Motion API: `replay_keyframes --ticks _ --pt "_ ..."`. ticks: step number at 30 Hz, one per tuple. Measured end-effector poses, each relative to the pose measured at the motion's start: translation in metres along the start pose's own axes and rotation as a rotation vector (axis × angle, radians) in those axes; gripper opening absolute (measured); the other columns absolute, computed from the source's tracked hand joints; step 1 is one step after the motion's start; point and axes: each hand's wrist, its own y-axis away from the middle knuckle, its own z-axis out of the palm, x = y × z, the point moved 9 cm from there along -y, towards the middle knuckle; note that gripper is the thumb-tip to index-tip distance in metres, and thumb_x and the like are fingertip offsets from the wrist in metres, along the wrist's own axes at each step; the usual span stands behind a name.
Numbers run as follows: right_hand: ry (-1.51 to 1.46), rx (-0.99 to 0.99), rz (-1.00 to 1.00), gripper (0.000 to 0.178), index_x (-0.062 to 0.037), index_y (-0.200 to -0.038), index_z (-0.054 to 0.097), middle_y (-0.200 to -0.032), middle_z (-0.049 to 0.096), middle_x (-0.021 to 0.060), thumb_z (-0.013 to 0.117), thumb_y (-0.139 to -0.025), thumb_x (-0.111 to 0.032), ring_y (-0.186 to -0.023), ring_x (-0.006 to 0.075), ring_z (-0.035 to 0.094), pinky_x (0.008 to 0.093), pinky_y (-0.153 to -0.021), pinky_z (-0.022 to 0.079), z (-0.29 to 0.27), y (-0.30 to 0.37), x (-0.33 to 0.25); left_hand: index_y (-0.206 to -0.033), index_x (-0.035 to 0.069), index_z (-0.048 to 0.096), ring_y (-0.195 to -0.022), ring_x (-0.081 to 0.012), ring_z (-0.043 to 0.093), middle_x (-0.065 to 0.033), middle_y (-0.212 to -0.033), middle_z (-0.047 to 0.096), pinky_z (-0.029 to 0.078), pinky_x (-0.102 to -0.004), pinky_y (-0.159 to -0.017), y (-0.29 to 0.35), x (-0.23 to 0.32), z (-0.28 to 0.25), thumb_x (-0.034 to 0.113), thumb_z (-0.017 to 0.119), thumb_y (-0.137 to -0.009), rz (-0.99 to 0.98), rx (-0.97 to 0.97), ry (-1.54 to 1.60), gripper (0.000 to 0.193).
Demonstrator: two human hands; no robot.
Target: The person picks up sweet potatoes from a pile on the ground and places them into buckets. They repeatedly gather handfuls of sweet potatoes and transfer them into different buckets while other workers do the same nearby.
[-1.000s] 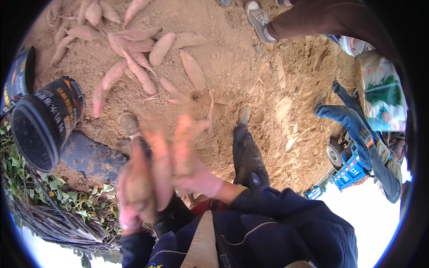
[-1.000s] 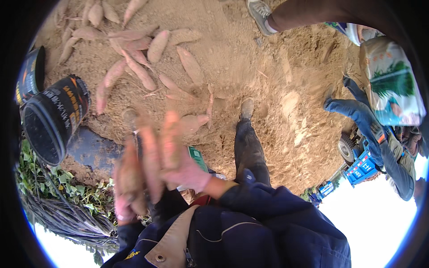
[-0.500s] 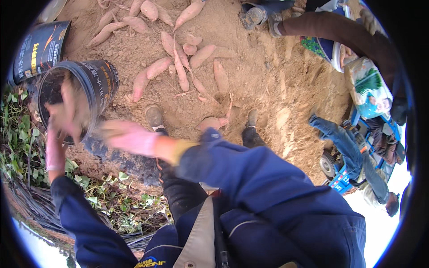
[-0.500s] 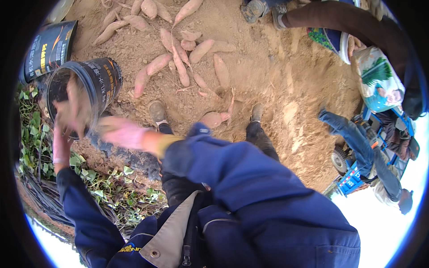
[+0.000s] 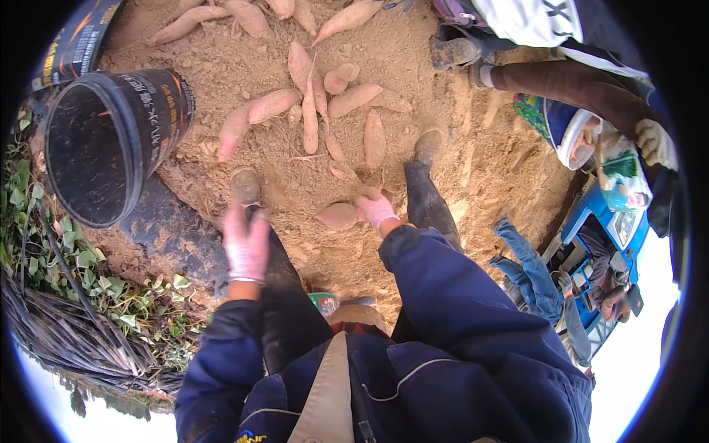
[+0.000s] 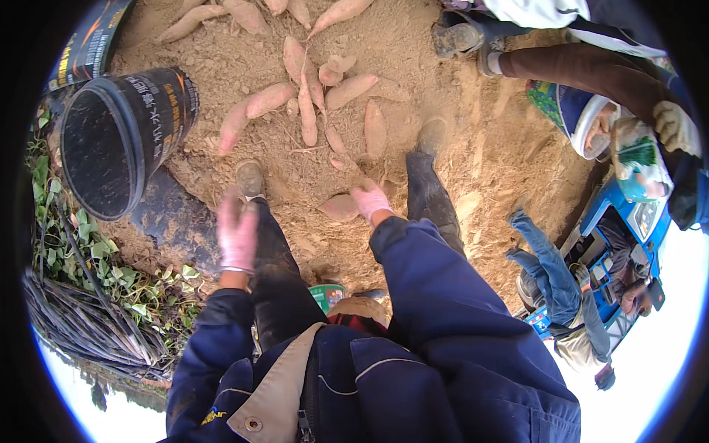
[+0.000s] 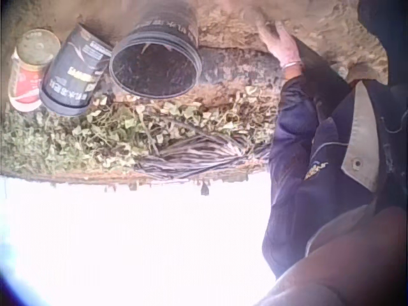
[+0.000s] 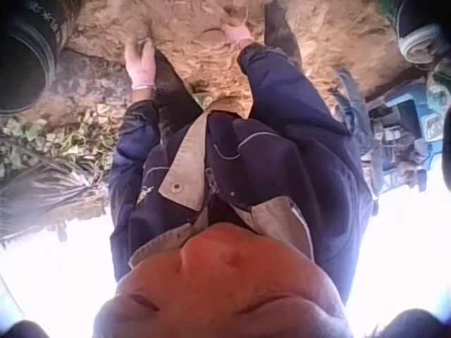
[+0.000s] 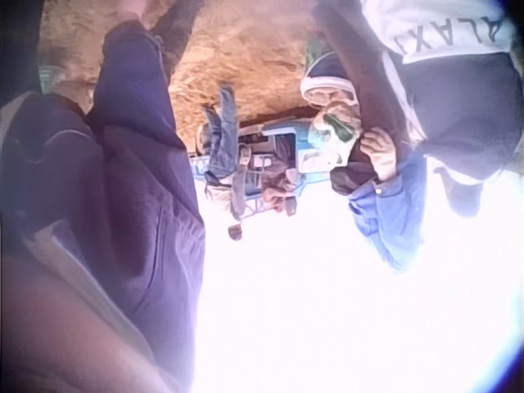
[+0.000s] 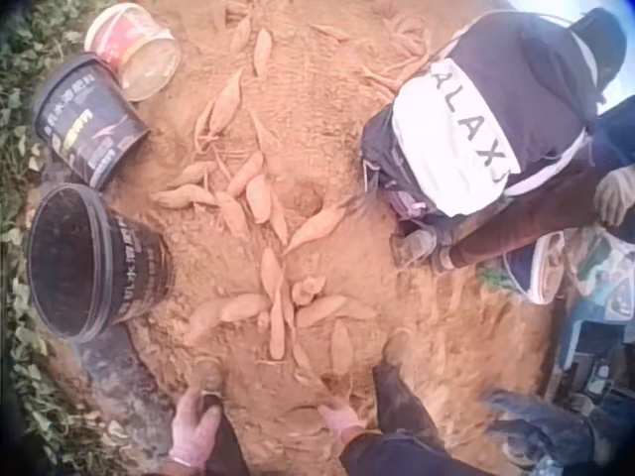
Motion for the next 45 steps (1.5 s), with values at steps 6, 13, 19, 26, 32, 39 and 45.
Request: replay_keyframes --ticks 6,13,19,26,32,39,45 --pt "0.677 -0.008 -0.1 0.078 -0.0089 -0.148 0.048 -0.136 0.063 0.024 0.07 -0.082 -0.042 -0.127 0.041 0.059 0.0474 -0.106 0.05 -0.003 -0.09 -0.006 -0.162 0.024 0.031 -0.14 -0.0361 0.046 -0.0104 -0.155 0.047 0.034 -0.0656 -0.113 0.115 -0.24 0.196 0.062 0.074 -0.086 -1.269 0.1 0.477 0.095" --pt "0.972 -0.294 -0.061 0.071 -0.0032 -0.132 0.047 -0.124 0.069 0.0229 0.065 -0.089 -0.056 -0.114 0.0403 0.069 0.0488 -0.098 0.052 0.026 -0.118 0.027 -0.152 0.027 0.041 -0.13 -0.0382 0.056 -0.0096 -0.148 0.051 0.053 -0.0631 -0.099 0.111 -0.325 0.298 0.045 0.077 -0.092 -1.25 0.393 0.811 0.072" --pt "0.623 -0.333 -0.058 0.068 -0.0048 -0.132 0.047 -0.121 0.067 0.0277 0.058 -0.094 -0.06 -0.112 0.0479 0.066 0.0542 -0.096 0.053 0.037 -0.03 0.048 -0.153 0.029 0.039 -0.123 -0.0325 0.061 -0.0078 -0.142 0.055 0.056 -0.0562 -0.094 0.132 -0.272 0.251 0.029 0.076 -0.091 -1.19 0.17 0.803 0.072" --pt "0.385 -0.435 -0.17 0.065 0.0002 -0.137 0.046 -0.127 0.057 0.0335 0.052 -0.1 -0.053 -0.117 0.0492 0.061 0.0523 -0.099 0.052 0.04 0.084 -0.059 -0.158 0.011 0.034 -0.129 -0.0301 0.056 -0.0121 -0.144 0.053 0.052 -0.0468 -0.104 0.082 -0.104 0.15 0.026 0.076 -0.091 -0.646 -0.126 0.866 0.081" --pt "0.52 -0.718 -0.871 0.056 0.0014 -0.147 0.037 -0.133 0.047 0.029 0.043 -0.108 -0.039 -0.114 0.0413 0.064 0.0476 -0.091 0.06 0.128 0.228 -0.253 -0.161 0.006 0.032 -0.139 -0.0296 0.05 -0.0142 -0.152 0.049 0.044 -0.0458 -0.115 0.076 0.032 -0.076 0.056 0.065 -0.096 -0.427 0.125 0.512 0.088" --pt "-0.305 -0.791 -0.903 0.066 -0.0042 -0.148 0.041 -0.141 0.054 0.0304 0.065 -0.096 -0.036 -0.127 0.0472 0.057 0.0504 -0.108 0.047 0.19 0.257 -0.385 -0.162 0.007 0.03 -0.146 -0.0339 0.044 -0.0208 -0.162 0.039 0.037 -0.0473 -0.122 0.008 0.151 -0.228 0.06 0.039 -0.107 -0.211 0.514 0.479 0.077" --pt "-0.272 -0.639 -0.488 0.044 -0.008 -0.135 0.063 -0.124 0.07 0.0175 0.063 -0.093 -0.021 -0.111 0.0297 0.068 0.0391 -0.099 0.054 0.138 0.114 -0.228 -0.161 0.008 0.029 -0.143 -0.0415 0.046 -0.0228 -0.163 0.033 0.047 -0.0529 -0.114 -0.078 0.115 -0.189 0.036 0.052 -0.109 0.069 0.37 0.049 0.064"
